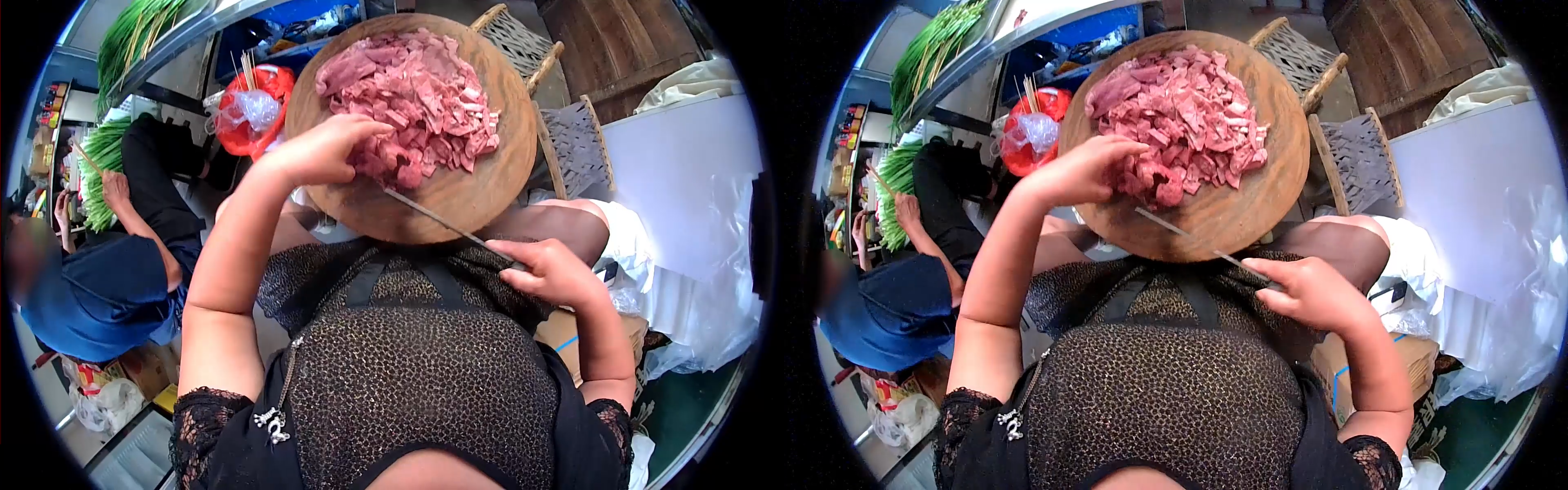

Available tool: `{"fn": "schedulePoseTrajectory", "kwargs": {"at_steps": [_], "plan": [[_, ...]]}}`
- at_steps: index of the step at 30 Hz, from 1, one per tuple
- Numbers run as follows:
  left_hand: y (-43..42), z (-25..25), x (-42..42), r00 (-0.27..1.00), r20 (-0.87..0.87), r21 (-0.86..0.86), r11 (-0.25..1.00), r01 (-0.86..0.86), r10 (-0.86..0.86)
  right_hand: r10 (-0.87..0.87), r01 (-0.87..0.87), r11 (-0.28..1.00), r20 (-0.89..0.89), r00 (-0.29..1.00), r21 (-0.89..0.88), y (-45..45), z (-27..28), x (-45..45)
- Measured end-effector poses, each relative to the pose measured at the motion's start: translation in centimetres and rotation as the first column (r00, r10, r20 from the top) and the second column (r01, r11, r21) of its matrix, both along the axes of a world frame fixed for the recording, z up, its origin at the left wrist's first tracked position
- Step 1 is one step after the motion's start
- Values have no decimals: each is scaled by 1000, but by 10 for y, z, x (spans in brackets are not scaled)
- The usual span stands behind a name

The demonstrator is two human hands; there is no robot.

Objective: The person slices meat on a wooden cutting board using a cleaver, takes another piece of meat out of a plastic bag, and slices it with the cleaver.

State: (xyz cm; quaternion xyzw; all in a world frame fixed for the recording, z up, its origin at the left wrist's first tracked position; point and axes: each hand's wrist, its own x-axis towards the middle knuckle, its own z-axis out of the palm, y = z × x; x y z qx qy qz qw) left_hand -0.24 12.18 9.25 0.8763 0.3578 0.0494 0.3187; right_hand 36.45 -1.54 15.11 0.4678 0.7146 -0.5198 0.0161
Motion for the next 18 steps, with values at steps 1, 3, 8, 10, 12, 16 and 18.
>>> {"fn": "schedulePoseTrajectory", "kwargs": {"at_steps": [1,3,8,10,12,16,18], "plan": [[-13,-12,3,999,-28,20,999,-43,44,-40,40,999,-13,999,19,-5,4,8],[-32,-37,16,982,-38,290,943,-164,183,-156,156,987,-32,987,-28,-13,14,20],[-41,-71,17,958,112,511,812,-282,262,-434,429,899,-335,837,-94,-3,1,7],[-46,-62,7,946,119,519,793,-318,302,-502,537,843,-366,784,-5,17,-26,-7],[-56,-53,-3,927,162,462,804,-374,338,-551,571,819,-369,748,-64,31,-45,-19],[-63,-59,-37,764,173,144,751,-644,621,-575,539,817,-371,730,-206,41,-79,-39],[-65,-68,-53,507,146,-228,527,-818,850,-565,509,825,-351,747,-245,40,-81,-46]]}}
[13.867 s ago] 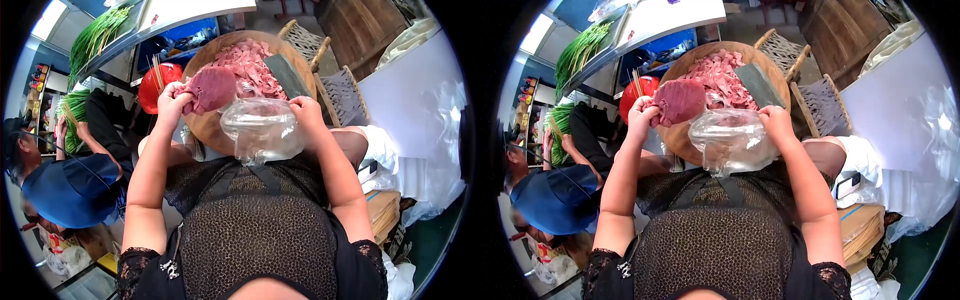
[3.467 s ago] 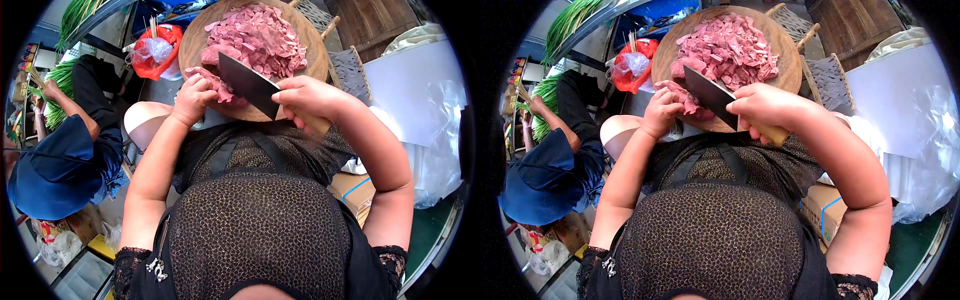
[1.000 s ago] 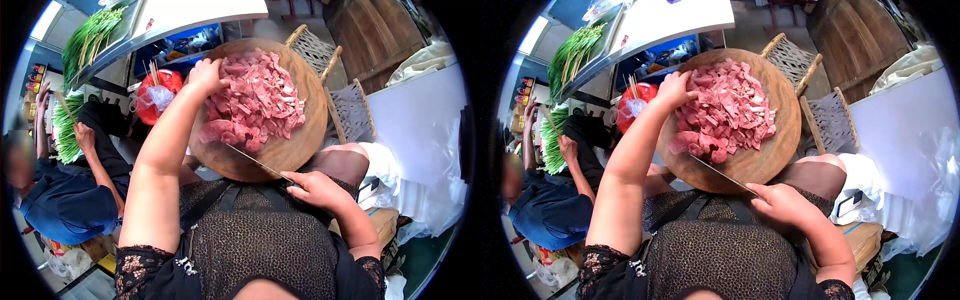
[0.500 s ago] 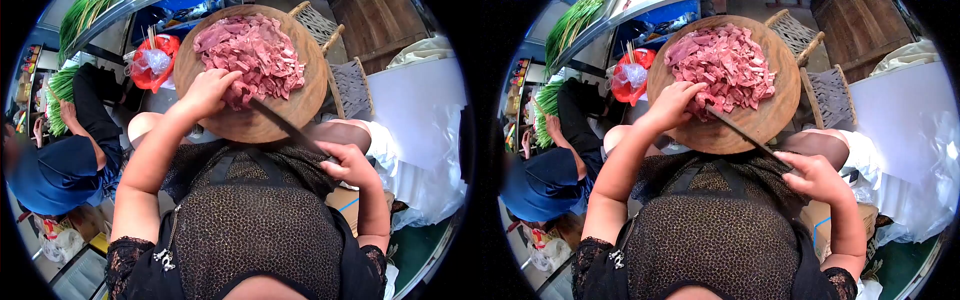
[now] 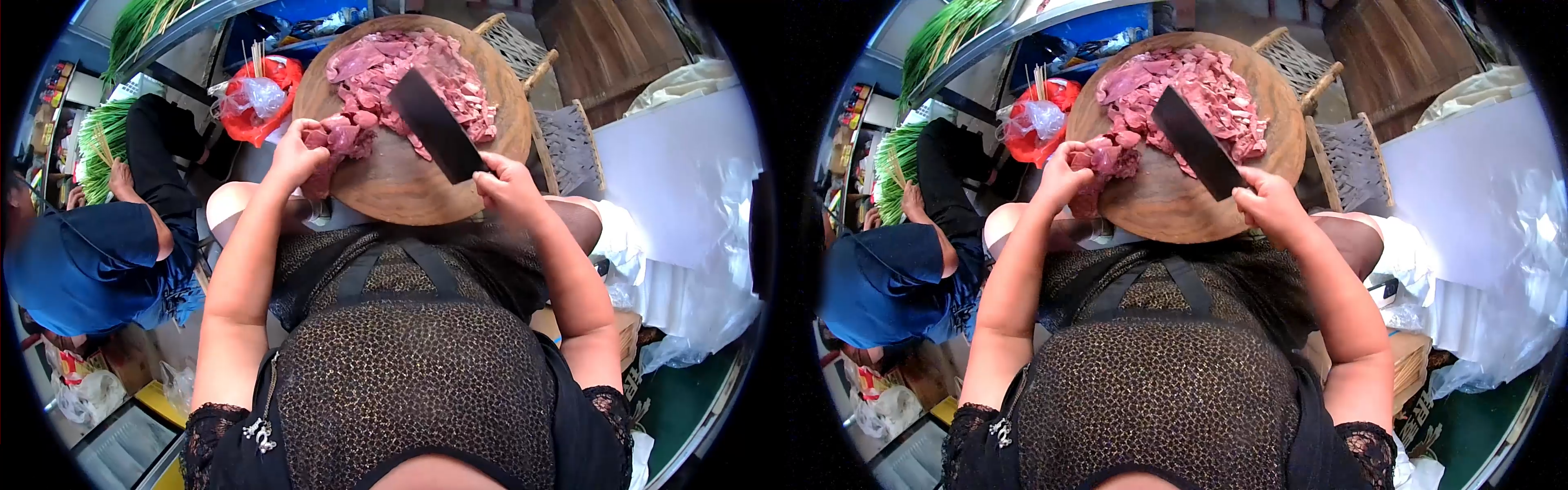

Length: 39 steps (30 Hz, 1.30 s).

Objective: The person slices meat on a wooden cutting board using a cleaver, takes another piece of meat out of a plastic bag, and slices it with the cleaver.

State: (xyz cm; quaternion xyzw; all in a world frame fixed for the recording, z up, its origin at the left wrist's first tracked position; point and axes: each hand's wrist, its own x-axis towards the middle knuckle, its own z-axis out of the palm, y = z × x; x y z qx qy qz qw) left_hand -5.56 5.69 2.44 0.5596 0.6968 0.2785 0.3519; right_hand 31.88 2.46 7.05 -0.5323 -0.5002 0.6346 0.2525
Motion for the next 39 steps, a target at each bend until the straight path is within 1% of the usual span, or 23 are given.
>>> {"fn": "schedulePoseTrajectory", "kwargs": {"at_steps": [1,2,4,5,8,10,12,14,15,16,18,21,22,24,26,28,30,32,33,34,36,37,39], "plan": [[3,-8,-7,993,118,-7,1000,-12,13,61,-60,998,50,997,-29,3,-3,2],[7,-16,-13,993,117,-4,1000,-22,22,123,-117,991,100,987,-62,5,-6,6],[11,-19,-17,944,317,-199,980,-30,93,178,-170,983,140,974,-64,8,-2,5],[13,-20,-19,898,426,-228,974,-12,111,219,-205,975,191,957,-87,9,0,5],[15,-34,-25,898,423,-181,982,-48,122,279,-255,960,293,914,-117,22,11,-3],[16,-29,-23,905,407,-179,982,-51,121,321,-373,928,488,812,10,40,10,-6],[11,-18,-14,922,381,-42,998,-51,63,230,-483,834,627,744,267,56,0,-8],[9,-12,-7,925,376,-49,998,-35,51,151,-454,840,676,721,297,71,-1,-10],[9,-11,-5,950,310,-21,999,-31,36,138,-479,803,672,728,354,78,0,-11],[10,-9,-3,970,241,7,1000,-26,24,136,-479,802,672,728,357,84,2,-12],[10,-6,0,975,206,-61,995,-78,89,154,-479,821,688,709,310,92,8,-14],[12,-4,4,895,424,-123,988,-95,138,106,-490,795,714,692,356,95,1,-17],[11,-4,7,896,423,-120,989,-91,134,102,-497,791,724,683,357,95,0,-17],[5,-3,17,797,593,-162,987,-20,114,115,-464,816,690,715,345,85,-6,-15],[5,-4,25,787,612,-158,987,21,82,66,-426,828,692,719,364,68,-2,-13],[10,3,32,865,500,-199,968,154,-35,78,-360,880,652,754,310,51,11,-11],[20,2,38,867,494,-279,934,225,-61,57,-145,982,532,845,124,36,19,-8],[36,-9,40,888,294,-275,858,434,-354,17,-116,979,499,866,167,25,8,4],[38,3,49,900,134,-269,859,435,-414,7,-102,979,469,883,178,21,7,7],[42,0,50,886,125,-201,863,463,-446,-4,-87,978,438,899,188,16,7,9],[48,-6,51,867,-178,168,854,493,-465,2,-77,985,438,899,153,4,11,13],[50,-6,49,817,-353,240,800,550,-456,-21,-39,990,401,916,139,0,11,15],[39,0,51,810,-375,267,784,560,-451,-45,0,992,359,932,123,-7,11,16]]}}
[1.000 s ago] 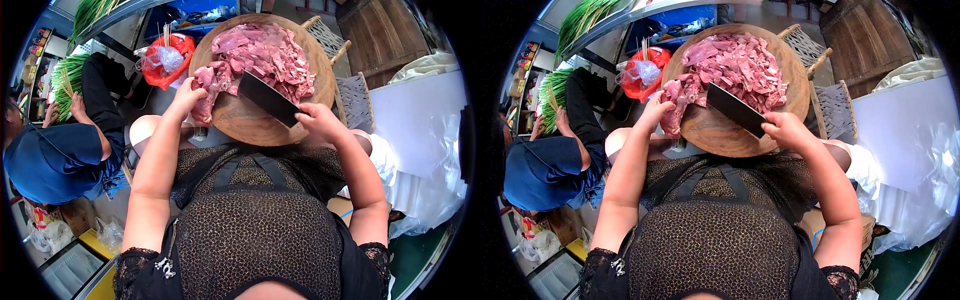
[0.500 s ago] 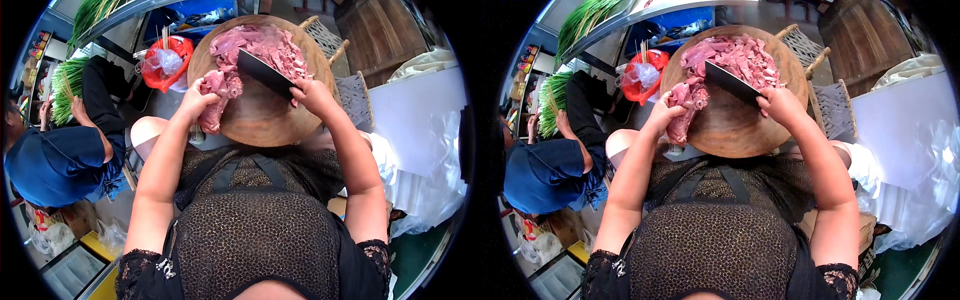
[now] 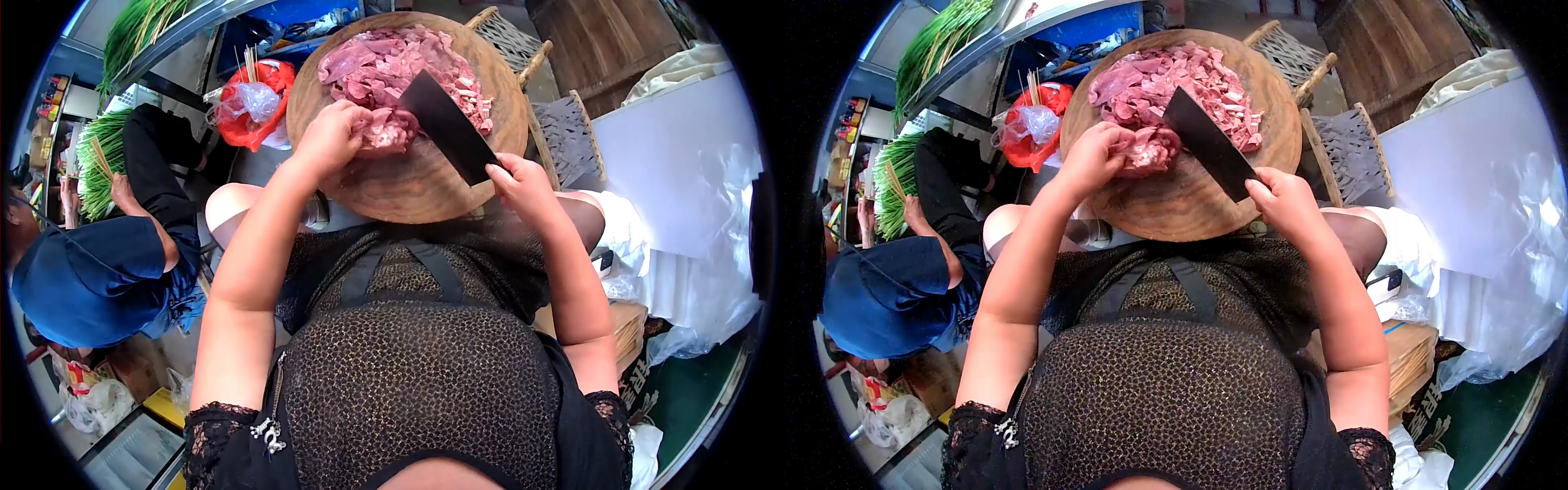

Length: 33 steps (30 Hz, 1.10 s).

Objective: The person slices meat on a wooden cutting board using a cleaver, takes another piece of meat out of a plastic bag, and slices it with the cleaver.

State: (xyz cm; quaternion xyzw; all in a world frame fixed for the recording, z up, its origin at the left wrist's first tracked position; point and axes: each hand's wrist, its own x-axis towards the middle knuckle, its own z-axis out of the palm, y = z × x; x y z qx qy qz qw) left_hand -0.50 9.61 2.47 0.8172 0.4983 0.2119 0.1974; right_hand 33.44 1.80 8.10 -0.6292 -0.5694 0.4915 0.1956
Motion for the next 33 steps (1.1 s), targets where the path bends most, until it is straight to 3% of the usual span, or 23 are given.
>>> {"fn": "schedulePoseTrajectory", "kwargs": {"at_steps": [2,3,5,9,11,13,18,20,21,22,23,24,25,27,28,29,31,33], "plan": [[-29,24,16,1000,11,151,989,-8,6,-78,79,997,-79,994,3,-8,-1,0],[-38,21,23,999,-8,73,996,-41,42,-84,84,996,-82,993,-1,-10,-1,-1],[-54,20,43,986,-140,157,985,-71,93,-133,129,991,-204,970,-37,-13,0,-4],[-41,5,62,949,-260,173,976,-135,178,-142,131,990,-257,956,-60,-13,-10,-11],[-38,0,55,963,-222,191,975,-110,152,-174,152,984,-288,942,-97,-16,-8,-12],[-36,-3,47,999,-33,290,957,-33,44,-197,172,979,-315,928,-107,-21,-3,-10],[-42,-12,37,999,22,322,946,-39,33,-136,134,991,-258,957,-28,-35,4,-10],[-38,14,25,994,110,237,971,-36,10,-131,128,991,-273,953,-27,-38,4,-7],[-29,3,7,990,105,173,978,-112,95,-131,127,991,-293,947,-33,-41,4,-7],[-18,-3,-8,953,211,-122,973,-195,217,-137,134,991,-302,944,-31,-43,6,-7],[-8,-8,-21,891,274,-410,882,-233,363,-127,124,992,-301,945,-30,-43,6,-8],[0,-19,-33,881,276,-537,822,-191,385,-151,132,988,-344,927,-79,-41,6,-9],[3,-25,-36,877,277,-536,821,-199,393,-179,138,982,-385,906,-131,-41,5,-11],[9,-31,-38,916,181,-711,691,-130,358,-166,135,985,-399,902,-103,-40,3,-18],[1,-8,-27,914,101,-790,590,-166,392,-165,142,986,-410,897,-85,-42,2,-21],[0,-36,-32,943,192,-704,707,-61,273,-164,140,986,-408,898,-89,-44,3,-23],[-22,-36,-20,897,256,-723,688,-70,360,-125,110,992,-353,927,-60,-46,7,-25],[-36,-38,-11,946,123,-492,847,-203,299,-114,101,993,-338,934,-56,-48,6,-27]]}}
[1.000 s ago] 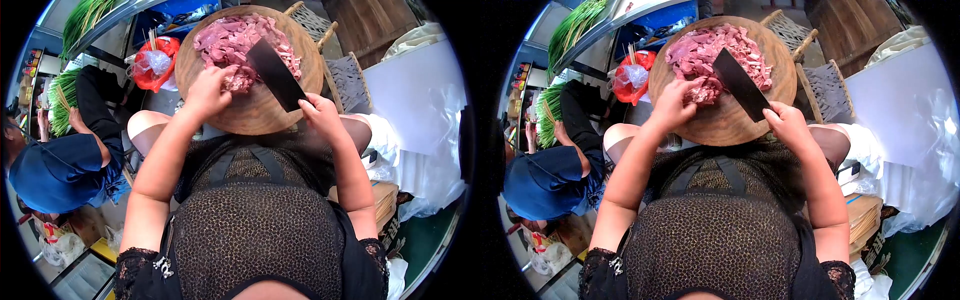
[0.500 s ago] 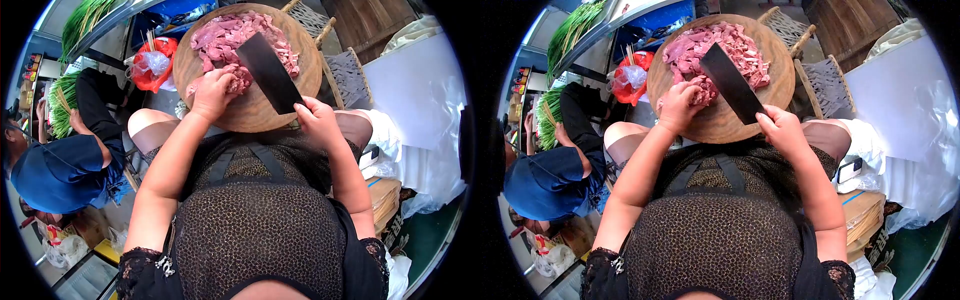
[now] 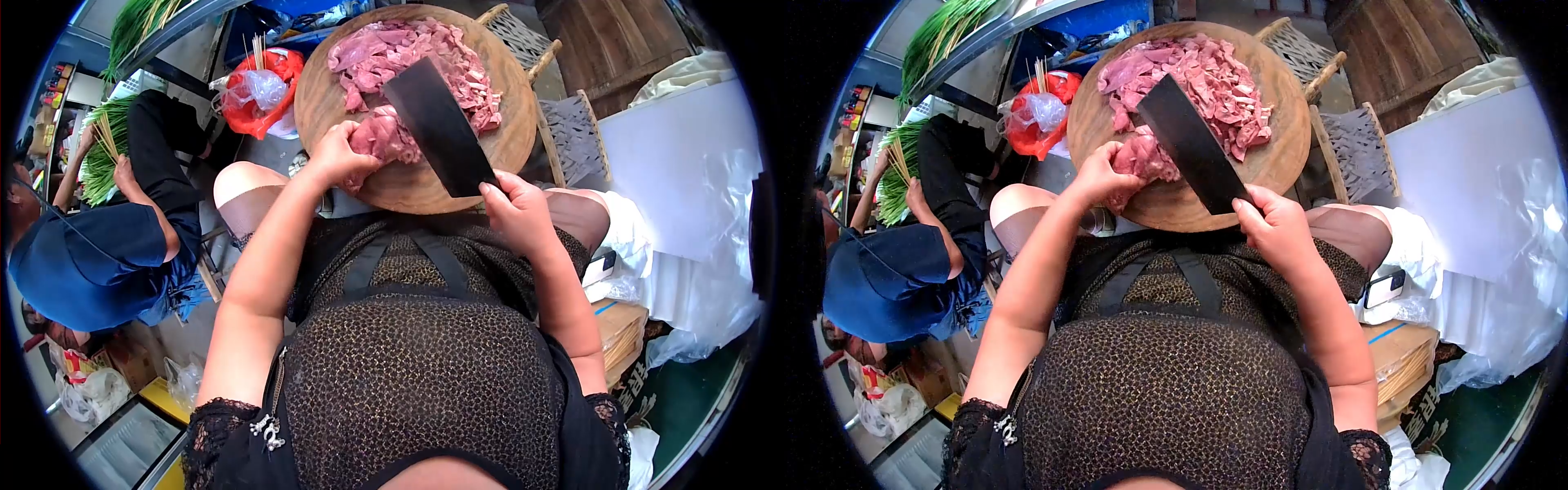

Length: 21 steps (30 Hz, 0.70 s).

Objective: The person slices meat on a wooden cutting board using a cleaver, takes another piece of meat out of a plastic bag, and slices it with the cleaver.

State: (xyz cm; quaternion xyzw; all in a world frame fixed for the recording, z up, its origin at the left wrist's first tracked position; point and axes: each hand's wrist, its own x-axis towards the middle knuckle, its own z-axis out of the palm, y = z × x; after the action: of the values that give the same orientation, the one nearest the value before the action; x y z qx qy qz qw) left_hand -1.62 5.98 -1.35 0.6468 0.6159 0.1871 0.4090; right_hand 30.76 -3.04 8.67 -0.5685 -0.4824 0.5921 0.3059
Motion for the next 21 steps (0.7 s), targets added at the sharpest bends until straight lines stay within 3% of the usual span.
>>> {"fn": "schedulePoseTrajectory", "kwargs": {"at_steps": [6,8,9,15,21], "plan": [[-29,24,34,977,94,85,976,-200,192,16,-20,998,51,999,65,-8,3,-14],[-29,19,37,976,-72,472,868,-151,208,9,-14,995,53,999,95,-10,4,-21],[-31,18,37,977,-35,504,848,-166,212,10,-15,994,46,999,112,-11,4,-24],[-37,3,29,973,114,353,907,-230,202,32,-36,997,49,998,65,-15,-1,-32],[-28,-17,22,962,196,310,919,-244,190,59,-58,998,116,992,-12,-15,-27,-32]]}}
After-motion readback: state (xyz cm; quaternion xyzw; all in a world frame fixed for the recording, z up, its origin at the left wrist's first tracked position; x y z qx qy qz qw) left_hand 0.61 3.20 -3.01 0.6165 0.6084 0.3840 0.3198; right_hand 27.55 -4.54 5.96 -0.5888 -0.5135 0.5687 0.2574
